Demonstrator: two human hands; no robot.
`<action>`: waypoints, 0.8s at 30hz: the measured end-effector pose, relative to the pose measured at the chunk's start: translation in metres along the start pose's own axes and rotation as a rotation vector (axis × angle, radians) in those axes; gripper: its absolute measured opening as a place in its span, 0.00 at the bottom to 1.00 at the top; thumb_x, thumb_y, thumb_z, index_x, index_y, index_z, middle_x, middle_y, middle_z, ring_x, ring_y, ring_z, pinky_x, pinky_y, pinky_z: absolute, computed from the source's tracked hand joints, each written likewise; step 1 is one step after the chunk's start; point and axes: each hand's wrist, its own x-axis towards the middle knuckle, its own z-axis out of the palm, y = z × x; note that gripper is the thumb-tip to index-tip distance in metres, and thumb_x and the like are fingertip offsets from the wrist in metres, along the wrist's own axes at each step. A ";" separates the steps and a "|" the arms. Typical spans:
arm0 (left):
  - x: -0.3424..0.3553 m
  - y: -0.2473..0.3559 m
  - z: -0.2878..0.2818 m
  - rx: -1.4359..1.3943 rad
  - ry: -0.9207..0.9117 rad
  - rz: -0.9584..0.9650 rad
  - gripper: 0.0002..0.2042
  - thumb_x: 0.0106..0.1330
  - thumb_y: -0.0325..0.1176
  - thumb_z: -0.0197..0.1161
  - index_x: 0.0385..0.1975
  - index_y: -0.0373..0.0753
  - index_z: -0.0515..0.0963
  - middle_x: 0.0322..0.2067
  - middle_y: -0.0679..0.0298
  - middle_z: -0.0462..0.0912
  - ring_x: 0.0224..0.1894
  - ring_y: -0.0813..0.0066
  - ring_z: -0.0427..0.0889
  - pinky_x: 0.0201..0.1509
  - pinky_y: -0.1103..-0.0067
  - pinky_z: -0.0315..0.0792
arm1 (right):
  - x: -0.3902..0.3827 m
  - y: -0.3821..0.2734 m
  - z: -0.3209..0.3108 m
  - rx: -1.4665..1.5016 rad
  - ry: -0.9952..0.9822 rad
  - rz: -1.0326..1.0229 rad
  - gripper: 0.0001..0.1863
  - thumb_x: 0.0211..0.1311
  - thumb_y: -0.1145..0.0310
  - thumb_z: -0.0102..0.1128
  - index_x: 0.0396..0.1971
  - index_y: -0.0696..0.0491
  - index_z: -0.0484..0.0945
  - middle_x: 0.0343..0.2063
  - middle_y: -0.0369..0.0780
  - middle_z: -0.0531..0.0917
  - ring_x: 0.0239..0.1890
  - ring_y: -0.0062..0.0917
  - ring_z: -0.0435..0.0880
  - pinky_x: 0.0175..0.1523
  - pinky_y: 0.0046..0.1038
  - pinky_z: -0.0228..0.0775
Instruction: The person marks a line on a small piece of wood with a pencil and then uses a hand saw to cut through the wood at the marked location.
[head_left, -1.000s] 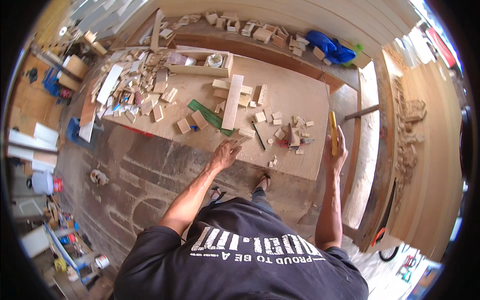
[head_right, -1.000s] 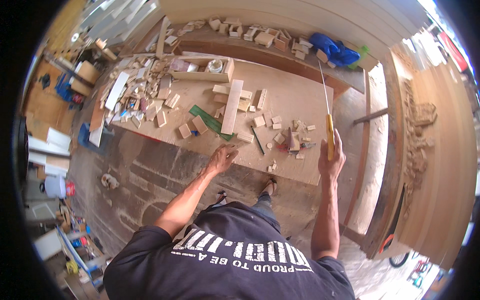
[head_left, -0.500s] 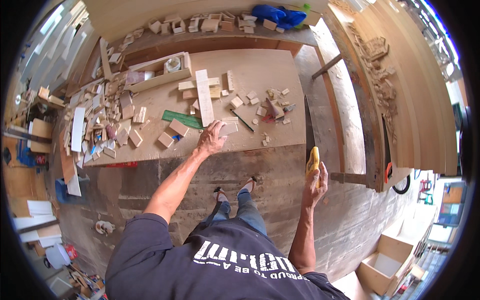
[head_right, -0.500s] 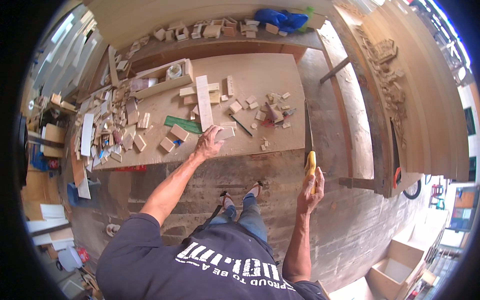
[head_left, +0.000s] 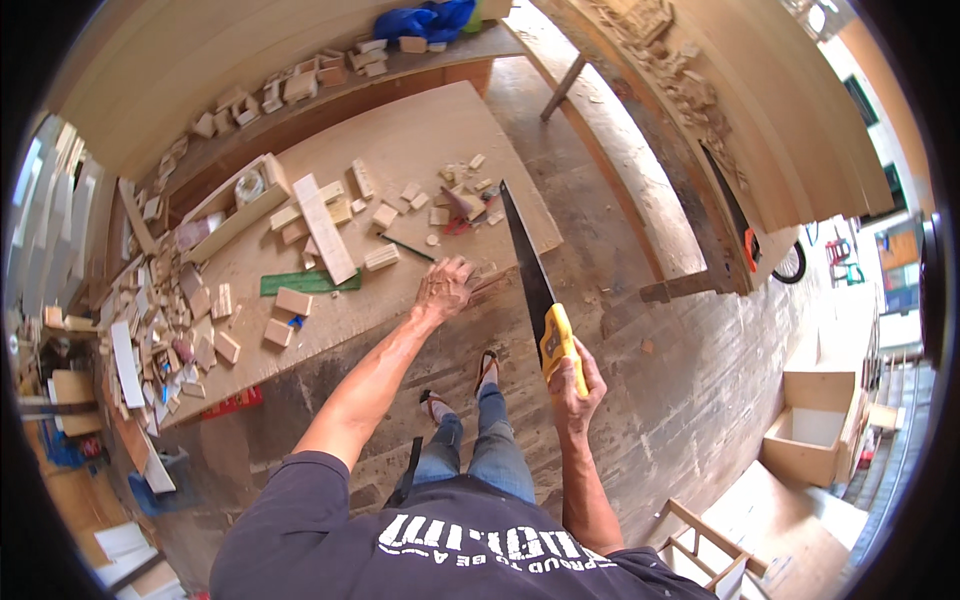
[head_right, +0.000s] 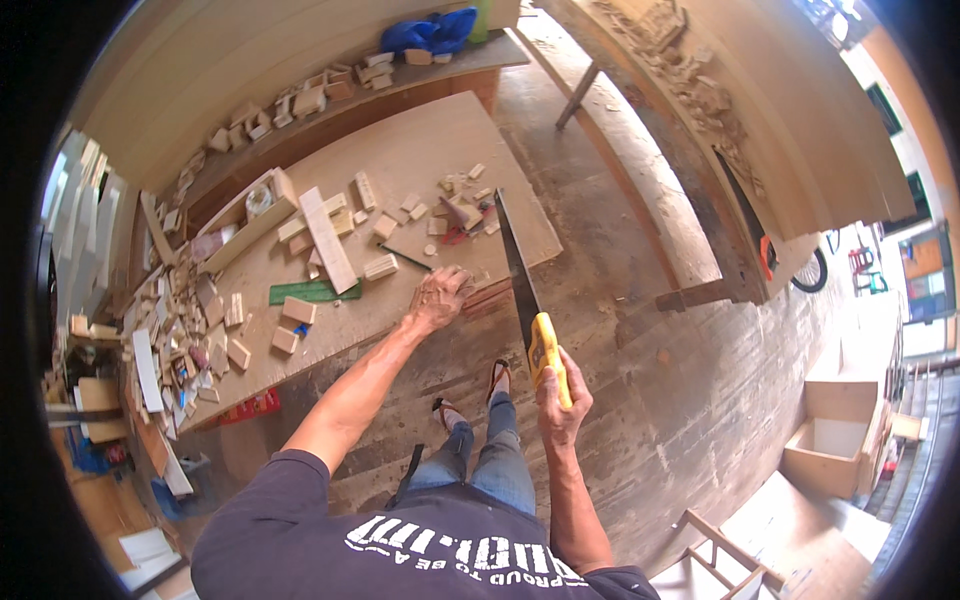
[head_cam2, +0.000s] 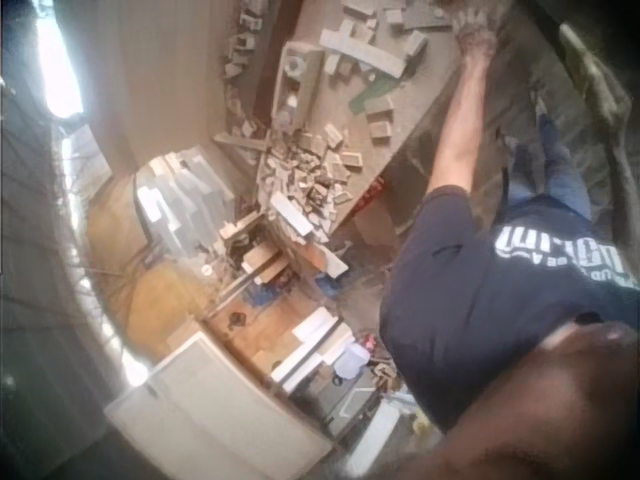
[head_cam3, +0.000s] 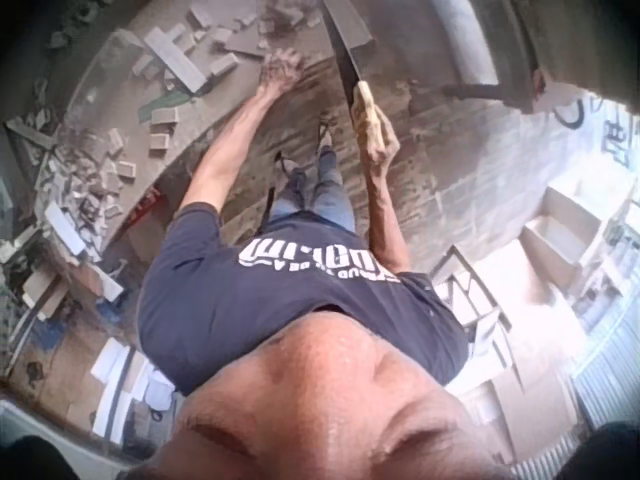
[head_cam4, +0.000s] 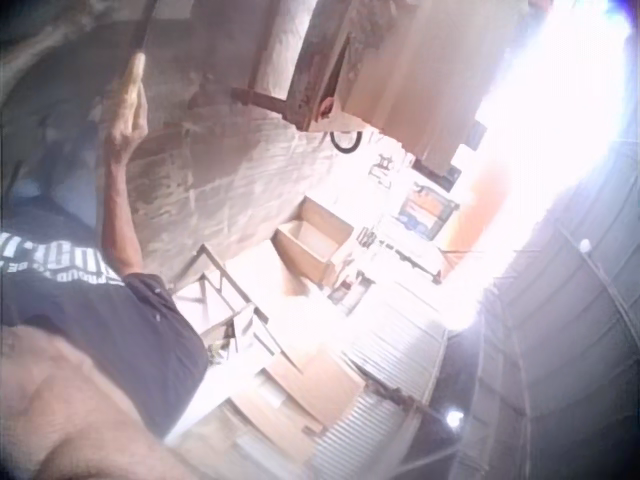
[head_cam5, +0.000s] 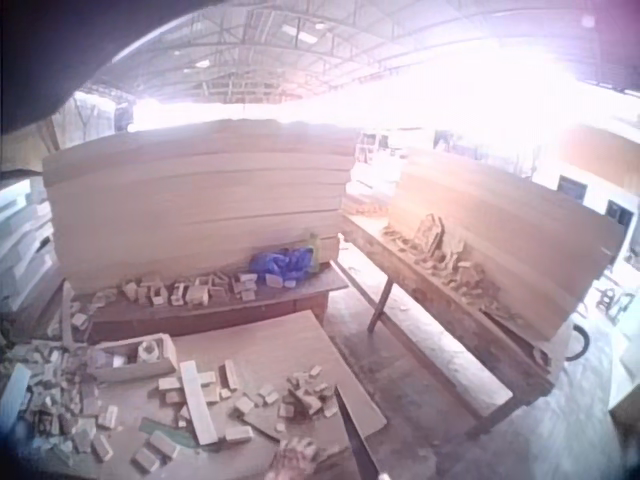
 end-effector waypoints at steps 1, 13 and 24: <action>0.012 0.005 0.006 0.098 -0.022 0.034 0.13 0.64 0.36 0.61 0.45 0.38 0.79 0.41 0.52 0.82 0.47 0.52 0.79 0.50 0.62 0.71 | -0.003 0.001 -0.003 0.009 0.007 0.009 0.21 0.71 0.65 0.58 0.57 0.64 0.75 0.18 0.28 0.74 0.18 0.07 0.68 0.25 0.12 0.61; 0.111 0.031 0.096 0.216 0.157 0.046 0.13 0.61 0.40 0.63 0.43 0.43 0.80 0.43 0.58 0.81 0.50 0.58 0.77 0.53 0.60 0.66 | 0.068 0.032 -0.021 -0.157 0.010 -0.148 0.21 0.68 0.67 0.60 0.56 0.63 0.76 0.39 0.46 0.86 0.37 0.24 0.84 0.44 0.23 0.75; 0.121 0.060 0.095 0.050 0.124 -0.228 0.14 0.66 0.46 0.59 0.37 0.44 0.86 0.48 0.63 0.81 0.53 0.56 0.74 0.55 0.60 0.68 | 0.089 0.061 -0.033 -0.139 -0.086 -0.114 0.20 0.68 0.67 0.59 0.56 0.61 0.77 0.39 0.45 0.86 0.39 0.24 0.85 0.46 0.24 0.75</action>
